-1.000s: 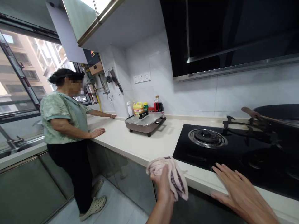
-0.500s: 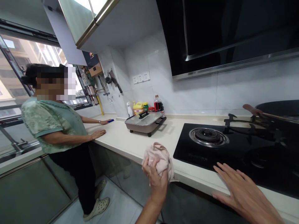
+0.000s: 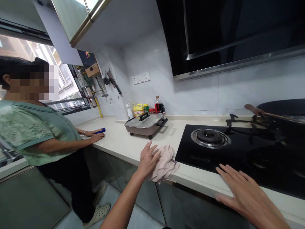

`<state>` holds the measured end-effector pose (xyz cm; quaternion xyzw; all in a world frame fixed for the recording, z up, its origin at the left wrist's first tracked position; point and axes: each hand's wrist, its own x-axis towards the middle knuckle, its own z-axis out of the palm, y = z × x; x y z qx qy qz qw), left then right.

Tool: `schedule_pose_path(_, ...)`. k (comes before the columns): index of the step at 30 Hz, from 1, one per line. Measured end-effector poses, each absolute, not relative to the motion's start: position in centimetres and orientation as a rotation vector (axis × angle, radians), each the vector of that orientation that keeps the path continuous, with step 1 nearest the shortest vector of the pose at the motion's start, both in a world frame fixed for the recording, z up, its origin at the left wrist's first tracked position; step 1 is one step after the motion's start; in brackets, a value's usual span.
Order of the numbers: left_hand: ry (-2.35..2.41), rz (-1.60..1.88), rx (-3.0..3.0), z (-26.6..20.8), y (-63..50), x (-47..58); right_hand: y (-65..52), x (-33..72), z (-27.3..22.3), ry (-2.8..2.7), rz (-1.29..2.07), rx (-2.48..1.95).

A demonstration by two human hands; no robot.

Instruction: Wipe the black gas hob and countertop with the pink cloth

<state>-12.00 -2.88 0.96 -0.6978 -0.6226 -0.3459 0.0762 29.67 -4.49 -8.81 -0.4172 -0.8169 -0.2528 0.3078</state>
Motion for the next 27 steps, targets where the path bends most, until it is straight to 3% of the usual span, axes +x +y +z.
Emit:
schedule_pose_path(6,-1.721,-0.716,-2.206,-1.9,-3.1,-10.0,-4.5,29.6,-8.5,-2.161,-0.688,-1.088)
schedule_pose_path(13,-1.493,-0.601,-2.319,-4.0,-5.8,-12.1,-4.3,29.8,-9.2,-2.193,-0.688,-1.121)
schedule_pose_path(27,-1.650,-0.394,-2.343,-2.6,-3.9,-19.8,-4.8,29.7,-8.6,-2.174,-0.679,-1.064)
